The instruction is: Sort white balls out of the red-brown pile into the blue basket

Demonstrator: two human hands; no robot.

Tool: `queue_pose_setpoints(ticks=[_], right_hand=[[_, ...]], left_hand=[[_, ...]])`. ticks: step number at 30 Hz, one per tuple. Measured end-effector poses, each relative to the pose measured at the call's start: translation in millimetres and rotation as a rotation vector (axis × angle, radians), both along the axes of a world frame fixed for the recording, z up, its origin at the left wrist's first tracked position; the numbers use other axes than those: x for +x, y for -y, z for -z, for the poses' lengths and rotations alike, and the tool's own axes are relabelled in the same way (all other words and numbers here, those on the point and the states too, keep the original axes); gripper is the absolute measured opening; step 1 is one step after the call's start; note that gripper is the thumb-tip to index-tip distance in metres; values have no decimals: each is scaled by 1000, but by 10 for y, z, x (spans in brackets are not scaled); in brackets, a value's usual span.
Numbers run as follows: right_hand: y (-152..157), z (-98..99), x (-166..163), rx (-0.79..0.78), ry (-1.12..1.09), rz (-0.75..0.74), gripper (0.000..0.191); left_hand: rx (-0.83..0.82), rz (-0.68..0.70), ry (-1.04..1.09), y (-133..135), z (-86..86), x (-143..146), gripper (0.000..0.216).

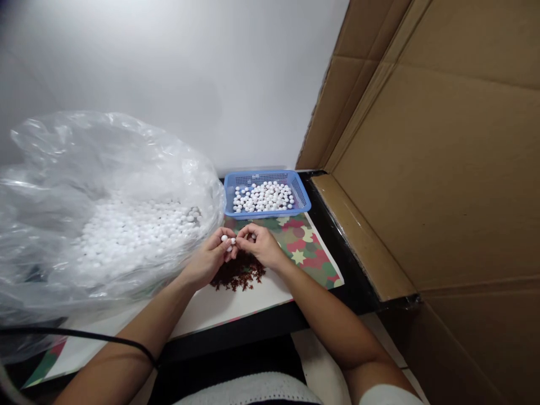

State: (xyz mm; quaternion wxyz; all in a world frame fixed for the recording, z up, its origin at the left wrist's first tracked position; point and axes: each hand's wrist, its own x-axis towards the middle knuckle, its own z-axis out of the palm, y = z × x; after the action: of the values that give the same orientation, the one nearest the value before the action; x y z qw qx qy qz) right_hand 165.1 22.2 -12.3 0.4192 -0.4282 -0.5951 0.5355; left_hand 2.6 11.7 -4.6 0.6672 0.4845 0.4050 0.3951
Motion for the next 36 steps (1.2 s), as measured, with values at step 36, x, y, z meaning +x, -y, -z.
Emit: queue_pose_setpoints(ticks=[36], right_hand=[[-204,163,18,314,791,226,6]], left_hand=[[-40,-157,-1,-72,73,-62,32]])
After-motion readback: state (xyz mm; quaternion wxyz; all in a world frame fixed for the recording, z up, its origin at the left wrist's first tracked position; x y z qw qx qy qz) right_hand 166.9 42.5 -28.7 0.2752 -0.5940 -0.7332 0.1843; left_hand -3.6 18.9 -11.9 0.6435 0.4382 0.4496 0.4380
